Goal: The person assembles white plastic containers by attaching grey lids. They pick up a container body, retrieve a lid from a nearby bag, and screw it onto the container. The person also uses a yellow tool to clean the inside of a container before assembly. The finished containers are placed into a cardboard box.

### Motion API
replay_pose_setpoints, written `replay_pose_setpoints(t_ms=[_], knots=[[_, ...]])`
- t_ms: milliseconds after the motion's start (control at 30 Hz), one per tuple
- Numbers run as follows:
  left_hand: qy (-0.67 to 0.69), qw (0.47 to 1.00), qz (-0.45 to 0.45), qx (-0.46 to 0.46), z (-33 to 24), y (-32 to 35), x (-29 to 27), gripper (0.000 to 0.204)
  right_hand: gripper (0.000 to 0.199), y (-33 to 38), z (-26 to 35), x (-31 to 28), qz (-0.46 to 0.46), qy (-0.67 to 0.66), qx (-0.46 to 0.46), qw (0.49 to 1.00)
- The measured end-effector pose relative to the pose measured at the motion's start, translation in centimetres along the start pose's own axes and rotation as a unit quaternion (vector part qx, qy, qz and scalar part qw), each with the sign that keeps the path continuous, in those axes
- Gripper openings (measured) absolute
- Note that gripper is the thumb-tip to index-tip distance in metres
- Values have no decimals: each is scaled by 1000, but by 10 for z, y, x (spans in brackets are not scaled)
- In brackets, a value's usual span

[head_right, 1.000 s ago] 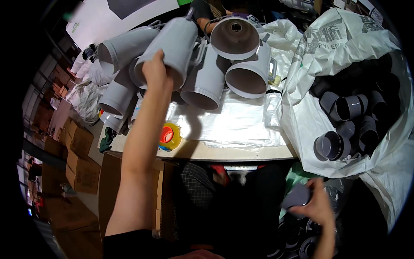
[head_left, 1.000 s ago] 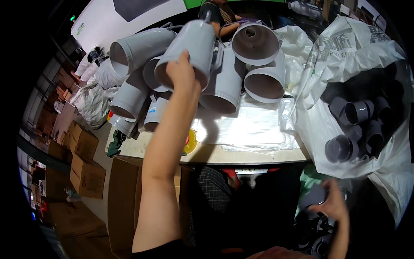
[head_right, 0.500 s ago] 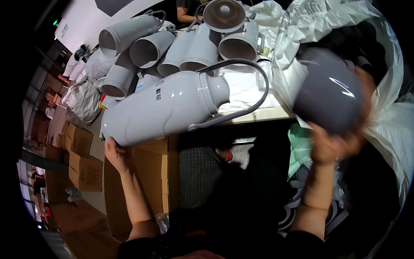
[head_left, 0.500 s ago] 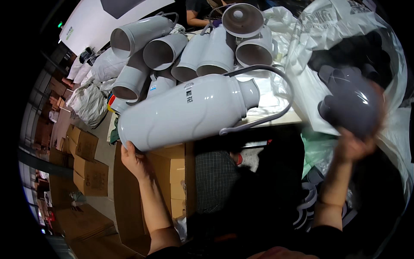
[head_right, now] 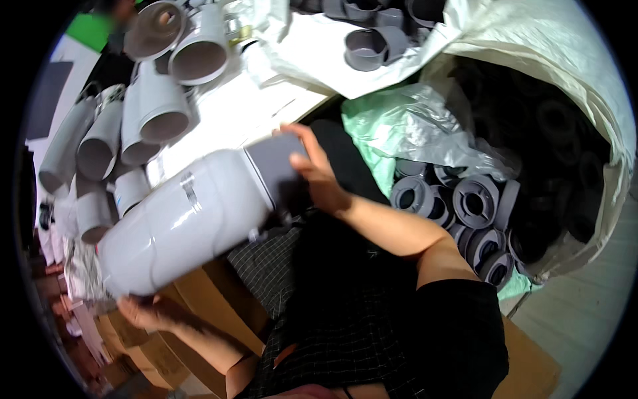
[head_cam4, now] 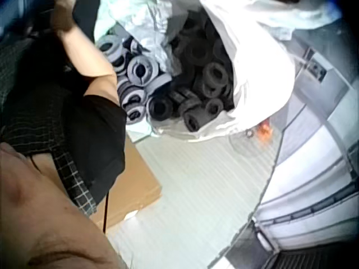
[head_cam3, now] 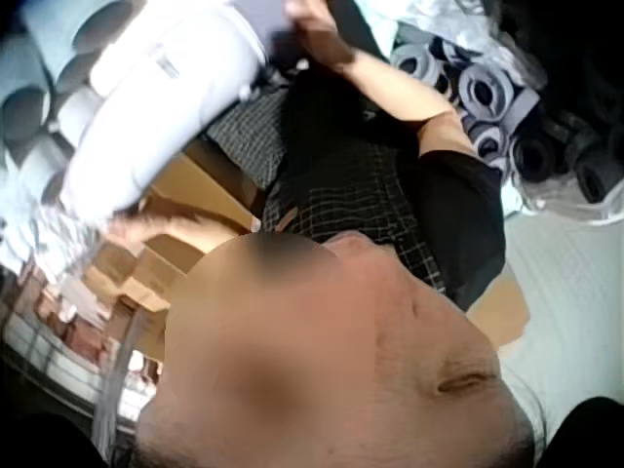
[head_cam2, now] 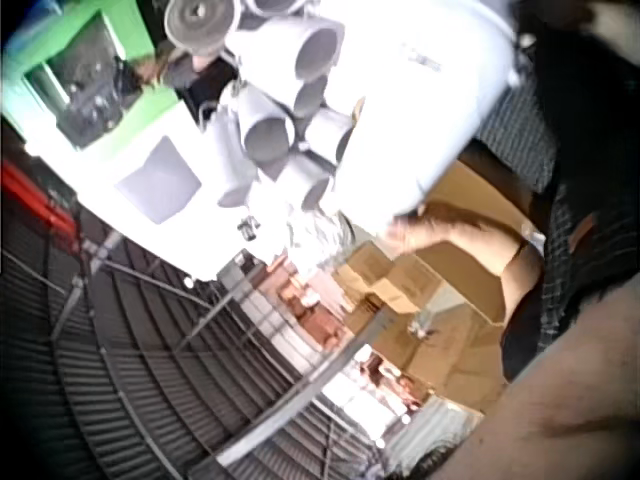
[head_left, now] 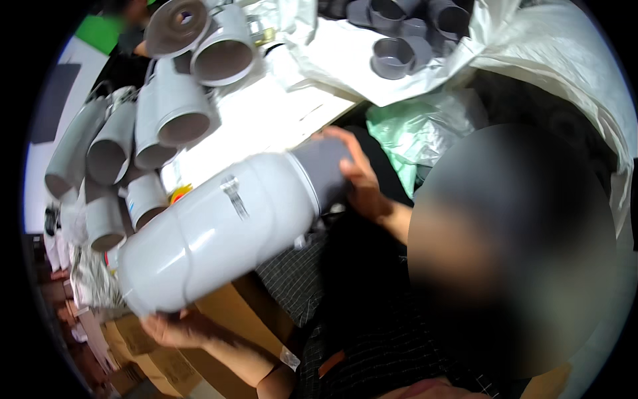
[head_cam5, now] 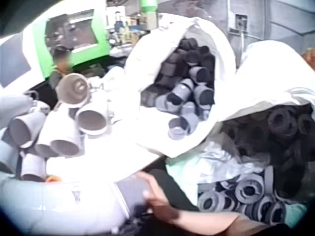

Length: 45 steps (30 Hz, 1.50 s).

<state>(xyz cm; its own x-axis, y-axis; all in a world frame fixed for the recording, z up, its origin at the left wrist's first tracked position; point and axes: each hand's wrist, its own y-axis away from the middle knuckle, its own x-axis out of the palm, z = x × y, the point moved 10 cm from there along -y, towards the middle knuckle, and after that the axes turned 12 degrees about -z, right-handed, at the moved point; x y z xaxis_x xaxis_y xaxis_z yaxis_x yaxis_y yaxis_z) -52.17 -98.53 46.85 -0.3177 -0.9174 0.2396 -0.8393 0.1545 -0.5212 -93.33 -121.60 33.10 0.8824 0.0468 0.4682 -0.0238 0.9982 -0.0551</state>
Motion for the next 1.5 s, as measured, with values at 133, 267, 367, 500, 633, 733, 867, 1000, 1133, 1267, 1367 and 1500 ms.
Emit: replay_pose_setpoints(t_ms=[133, 267, 367, 500, 633, 733, 867, 1000, 1133, 1267, 1367, 1500], knots=[[50, 992, 76, 82, -55, 65, 98, 51, 50, 77, -14, -63, 105, 223, -23, 969], [178, 876, 440, 81, -29, 130, 199, 39, 39, 97, 36, -228, -246, 486, -53, 837], [260, 872, 412, 51, -41, 115, 235, 43, 70, 133, 23, -351, -302, 751, 46, 585], [361, 795, 450, -187, -6, 117, 260, 39, 75, 134, -13, -341, -235, 640, 133, 720], [184, 887, 399, -140, 10, 140, 281, 65, 52, 38, 111, -198, -178, 610, -156, 757], [249, 747, 559, -258, 6, 177, 301, 88, 31, -39, 142, -137, -203, 109, -115, 966], [62, 789, 566, -231, -7, 177, 312, 136, 59, -64, 101, -15, 10, 174, -27, 984], [60, 814, 516, -261, 10, 165, 296, 130, 130, -40, 73, 36, 30, 30, 14, 999], [97, 839, 459, -277, 15, 161, 279, 122, 128, -40, 55, 47, -4, 30, -5, 1000], [121, 848, 437, -275, 21, 173, 280, 114, 114, -37, 50, 35, -29, 17, -35, 999], [116, 849, 438, -272, 32, 173, 282, 111, 105, -42, 43, 30, -20, 28, -35, 999], [68, 859, 444, -245, 47, 173, 283, 114, 103, -46, 41, 27, -40, 47, -43, 997]])
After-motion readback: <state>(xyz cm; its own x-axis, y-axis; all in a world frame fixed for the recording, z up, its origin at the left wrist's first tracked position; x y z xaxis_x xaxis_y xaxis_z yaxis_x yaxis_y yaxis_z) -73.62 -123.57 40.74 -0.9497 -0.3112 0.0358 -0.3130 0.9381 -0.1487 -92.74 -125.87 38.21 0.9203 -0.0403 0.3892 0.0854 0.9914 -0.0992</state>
